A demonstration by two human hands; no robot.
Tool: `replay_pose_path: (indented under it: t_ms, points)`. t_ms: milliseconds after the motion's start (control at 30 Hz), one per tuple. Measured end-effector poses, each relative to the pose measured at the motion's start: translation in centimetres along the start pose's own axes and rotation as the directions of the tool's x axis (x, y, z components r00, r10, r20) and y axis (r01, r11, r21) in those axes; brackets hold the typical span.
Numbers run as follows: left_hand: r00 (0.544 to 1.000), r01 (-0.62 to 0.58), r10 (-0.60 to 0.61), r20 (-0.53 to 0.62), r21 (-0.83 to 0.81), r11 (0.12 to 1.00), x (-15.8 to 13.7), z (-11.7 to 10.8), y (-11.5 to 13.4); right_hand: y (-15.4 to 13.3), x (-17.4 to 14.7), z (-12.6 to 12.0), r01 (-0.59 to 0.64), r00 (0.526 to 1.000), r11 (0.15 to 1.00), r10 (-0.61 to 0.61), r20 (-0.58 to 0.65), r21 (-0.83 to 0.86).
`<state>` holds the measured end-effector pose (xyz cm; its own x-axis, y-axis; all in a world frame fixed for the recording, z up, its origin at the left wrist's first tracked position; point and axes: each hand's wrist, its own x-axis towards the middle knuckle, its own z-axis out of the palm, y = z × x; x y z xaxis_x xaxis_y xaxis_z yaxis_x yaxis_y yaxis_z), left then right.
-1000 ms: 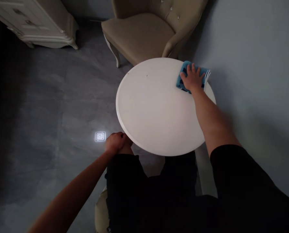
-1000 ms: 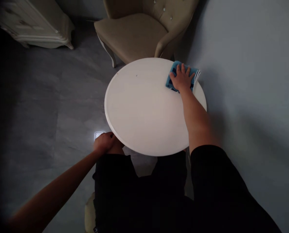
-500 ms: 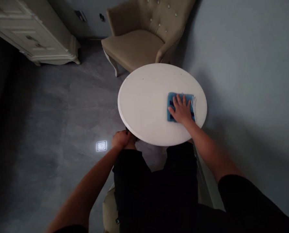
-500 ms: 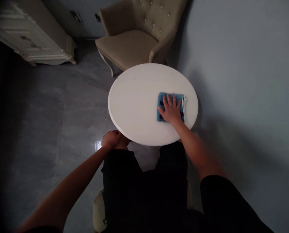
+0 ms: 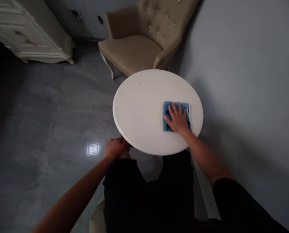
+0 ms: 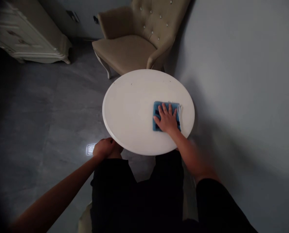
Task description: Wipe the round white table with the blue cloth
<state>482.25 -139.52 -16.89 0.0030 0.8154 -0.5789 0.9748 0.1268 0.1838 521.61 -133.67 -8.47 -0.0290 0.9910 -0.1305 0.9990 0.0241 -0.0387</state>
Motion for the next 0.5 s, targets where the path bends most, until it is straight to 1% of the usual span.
replay_pose_path:
  t_ms: [167,233,300,367,400,433,500]
  points:
    - [1.000,0.027,-0.027,0.009,0.004,1.000,1.2,-0.3,-0.7,3.7,17.2,-1.9,-0.102,0.994,0.995,0.102,-0.039,-0.017]
    - [0.999,0.032,-0.032,0.005,0.011,0.999,1.6,-0.4,-1.0,4.8,23.0,-2.3,-0.127,0.991,0.991,0.126,-0.040,-0.034]
    - [0.999,0.037,-0.037,0.008,0.012,0.999,1.8,-0.5,-1.2,5.5,27.5,-2.4,-0.139,0.990,0.990,0.138,-0.044,-0.018]
    - [0.999,0.039,-0.039,0.008,0.003,0.999,1.9,-0.5,-1.4,5.8,30.2,-2.5,-0.140,0.988,0.990,0.142,-0.066,0.023]
    - [0.999,0.037,-0.037,0.006,-0.003,0.999,1.9,-0.5,-1.4,5.7,30.7,-2.5,-0.141,0.987,0.989,0.144,-0.075,0.038]
    - [0.999,0.035,-0.035,0.006,-0.010,0.999,1.8,-0.6,-1.4,5.5,30.7,-2.5,-0.143,0.986,0.989,0.146,-0.080,0.045]
    - [0.999,0.032,-0.032,0.005,-0.018,0.999,1.6,-0.7,-1.3,4.8,29.0,-2.6,-0.145,0.986,0.988,0.148,-0.072,0.044]
